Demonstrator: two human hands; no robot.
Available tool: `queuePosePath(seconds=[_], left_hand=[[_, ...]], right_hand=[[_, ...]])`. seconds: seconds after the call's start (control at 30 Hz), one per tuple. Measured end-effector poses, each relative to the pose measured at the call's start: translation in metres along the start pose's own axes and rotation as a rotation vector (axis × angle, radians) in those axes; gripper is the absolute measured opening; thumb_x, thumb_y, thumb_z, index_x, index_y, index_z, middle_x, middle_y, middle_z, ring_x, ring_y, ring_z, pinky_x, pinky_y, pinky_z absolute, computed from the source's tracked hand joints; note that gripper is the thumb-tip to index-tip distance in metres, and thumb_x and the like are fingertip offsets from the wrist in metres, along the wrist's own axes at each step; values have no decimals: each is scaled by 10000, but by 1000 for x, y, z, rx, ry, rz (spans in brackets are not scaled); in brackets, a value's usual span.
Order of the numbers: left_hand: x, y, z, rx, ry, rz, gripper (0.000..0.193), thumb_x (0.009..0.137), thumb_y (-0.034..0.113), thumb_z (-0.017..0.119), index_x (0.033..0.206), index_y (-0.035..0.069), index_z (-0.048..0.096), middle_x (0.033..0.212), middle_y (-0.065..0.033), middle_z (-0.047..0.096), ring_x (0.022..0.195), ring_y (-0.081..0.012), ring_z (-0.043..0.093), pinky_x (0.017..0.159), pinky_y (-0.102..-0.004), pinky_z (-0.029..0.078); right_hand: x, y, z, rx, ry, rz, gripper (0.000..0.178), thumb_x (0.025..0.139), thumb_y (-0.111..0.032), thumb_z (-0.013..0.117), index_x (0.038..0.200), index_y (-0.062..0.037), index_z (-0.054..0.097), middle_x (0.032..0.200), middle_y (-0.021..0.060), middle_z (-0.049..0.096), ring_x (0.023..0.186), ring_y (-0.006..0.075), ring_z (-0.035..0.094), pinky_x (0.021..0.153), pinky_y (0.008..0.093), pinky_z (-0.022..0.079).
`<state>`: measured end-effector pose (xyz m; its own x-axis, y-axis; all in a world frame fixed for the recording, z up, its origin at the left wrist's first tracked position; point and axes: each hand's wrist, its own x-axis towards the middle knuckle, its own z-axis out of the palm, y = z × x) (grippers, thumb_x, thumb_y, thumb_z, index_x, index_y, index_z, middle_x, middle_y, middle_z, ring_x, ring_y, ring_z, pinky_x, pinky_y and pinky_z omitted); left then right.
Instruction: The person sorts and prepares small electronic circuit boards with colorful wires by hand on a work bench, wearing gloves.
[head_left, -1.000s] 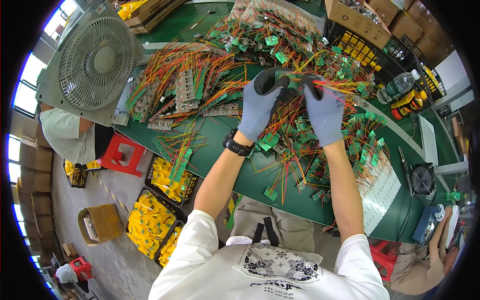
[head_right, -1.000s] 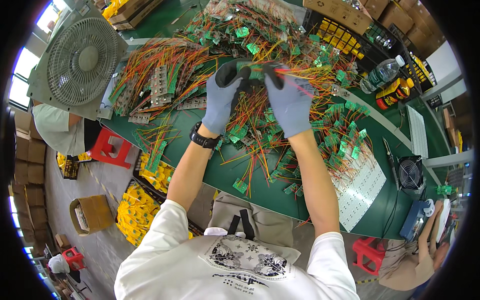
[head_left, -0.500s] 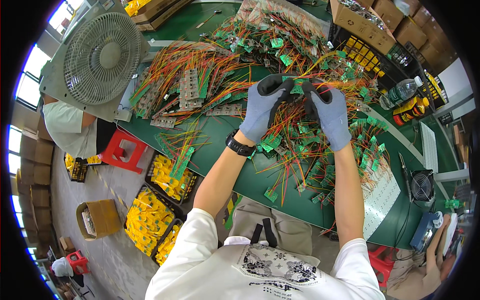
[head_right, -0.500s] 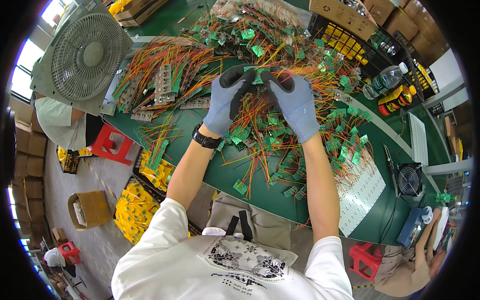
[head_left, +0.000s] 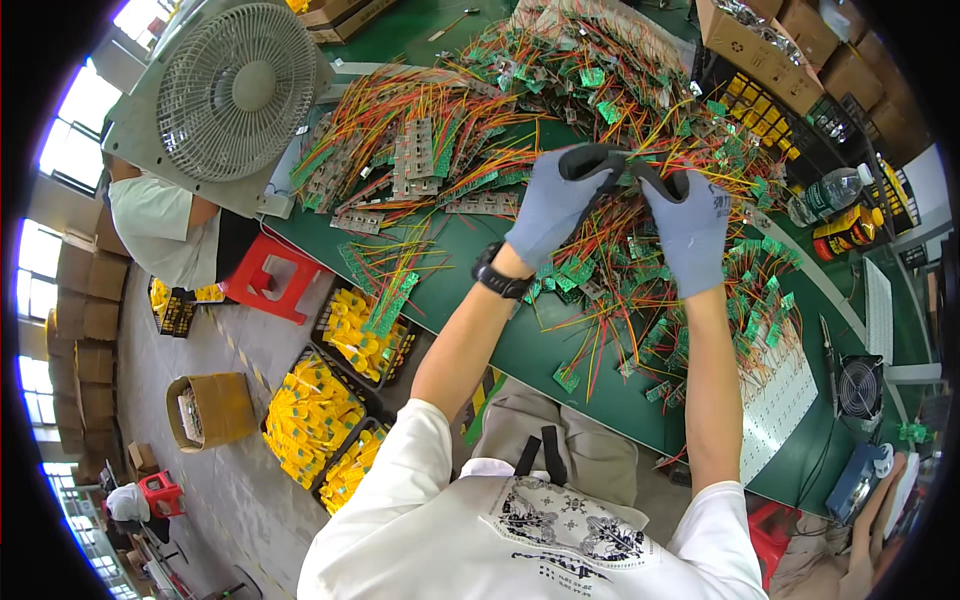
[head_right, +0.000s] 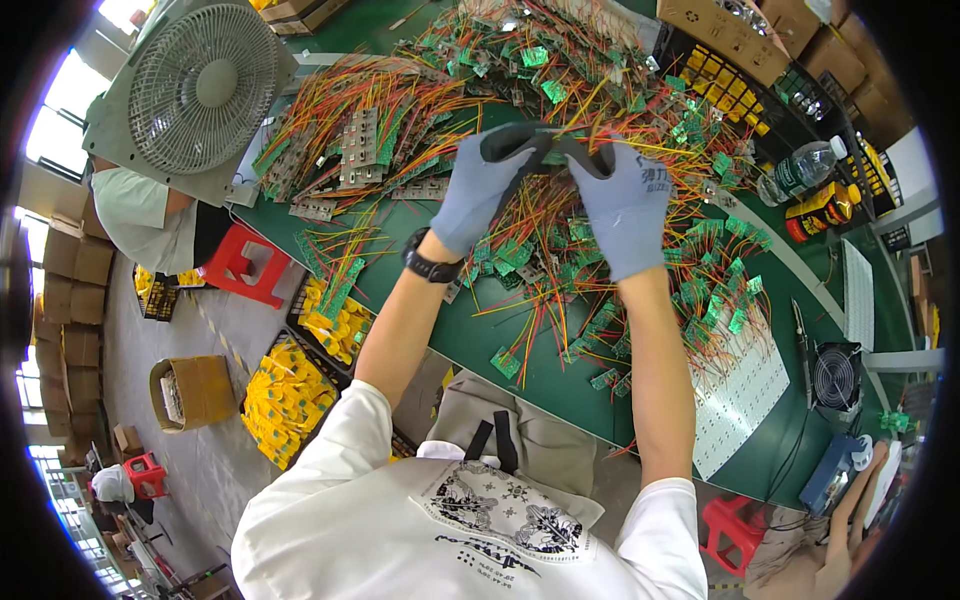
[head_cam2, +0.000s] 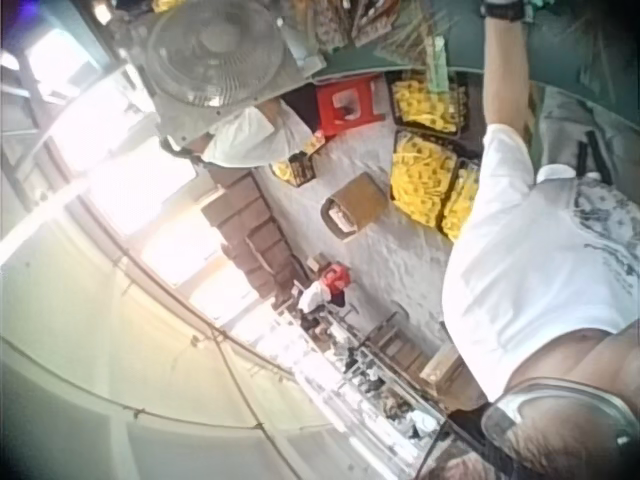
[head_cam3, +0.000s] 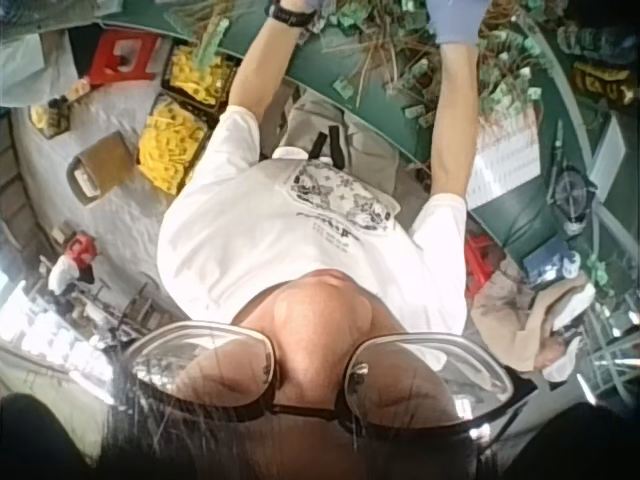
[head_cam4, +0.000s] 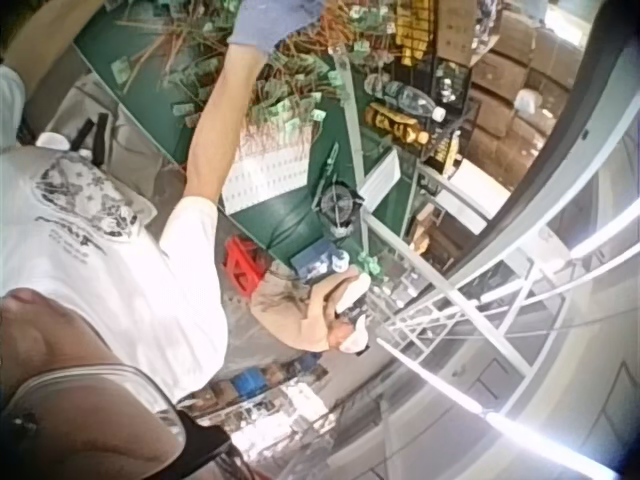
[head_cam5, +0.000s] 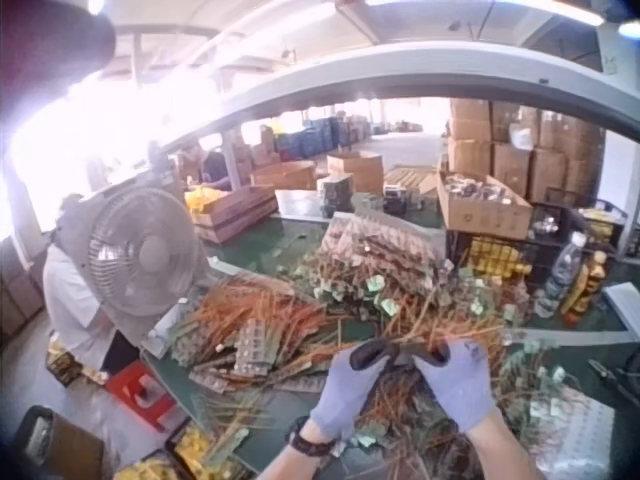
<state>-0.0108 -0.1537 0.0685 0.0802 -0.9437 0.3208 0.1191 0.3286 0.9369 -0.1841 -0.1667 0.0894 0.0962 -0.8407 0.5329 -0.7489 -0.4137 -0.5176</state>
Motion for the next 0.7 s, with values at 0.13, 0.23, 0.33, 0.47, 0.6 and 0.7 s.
queuePosePath(seconds=[0.13, 0.23, 0.33, 0.47, 0.6, 0.7], left_hand=[[-33, 14, -20, 270, -15, -59, 312, 786, 81, 691, 1095, 47, 671, 1029, -117, 672, 914, -237, 640, 846, -304, 487], [-45, 9, -42, 932, 160, 352, 354, 822, 136, 686, 1169, 84, 636, 1122, -81, 637, 935, -215, 609, 801, -334, 478], [-50, -10, -74, 1418, 336, 277, 381, 783, 169, 704, 1154, 132, 627, 1218, -95, 572, 1106, -314, 519, 939, -427, 408], [-41, -20, -97, 1625, 231, 276, 321, 764, 161, 703, 1075, 141, 628, 1192, -70, 571, 1096, -315, 511, 950, -443, 402], [-34, -7, -96, 1483, 260, 326, 275, 742, 94, 708, 1011, 106, 656, 1071, -84, 618, 993, -305, 565, 902, -402, 445], [-26, 5, -96, 1046, 371, 318, 246, 756, 29, 670, 1002, 47, 658, 1009, -116, 639, 947, -313, 587, 850, -390, 461]], right_hand=[[13, 5, -19, -160, -202, 141, 439, 762, -429, 729, 948, -35, 681, 795, 142, 675, 808, 320, 640, 729, 409, 487], [20, 0, -39, -17, -53, 140, 439, 799, -368, 708, 1081, -37, 647, 863, 134, 679, 807, 311, 639, 728, 376, 499], [21, -6, -44, 173, 70, 55, 401, 821, -258, 700, 1140, -31, 615, 921, 131, 678, 826, 278, 647, 742, 358, 506], [16, -12, -54, 407, 225, -177, 378, 833, -135, 675, 1175, 2, 591, 1015, 108, 680, 881, 149, 640, 751, 312, 520], [9, -24, -61, 1103, -557, 61, 286, 896, -169, 603, 1123, 3, 628, 890, 77, 698, 754, 100, 648, 650, 223, 505], [6, -18, -44, 1137, -845, 72, 281, 944, -243, 548, 1081, -24, 656, 813, 53, 698, 659, 99, 632, 606, 227, 492]])
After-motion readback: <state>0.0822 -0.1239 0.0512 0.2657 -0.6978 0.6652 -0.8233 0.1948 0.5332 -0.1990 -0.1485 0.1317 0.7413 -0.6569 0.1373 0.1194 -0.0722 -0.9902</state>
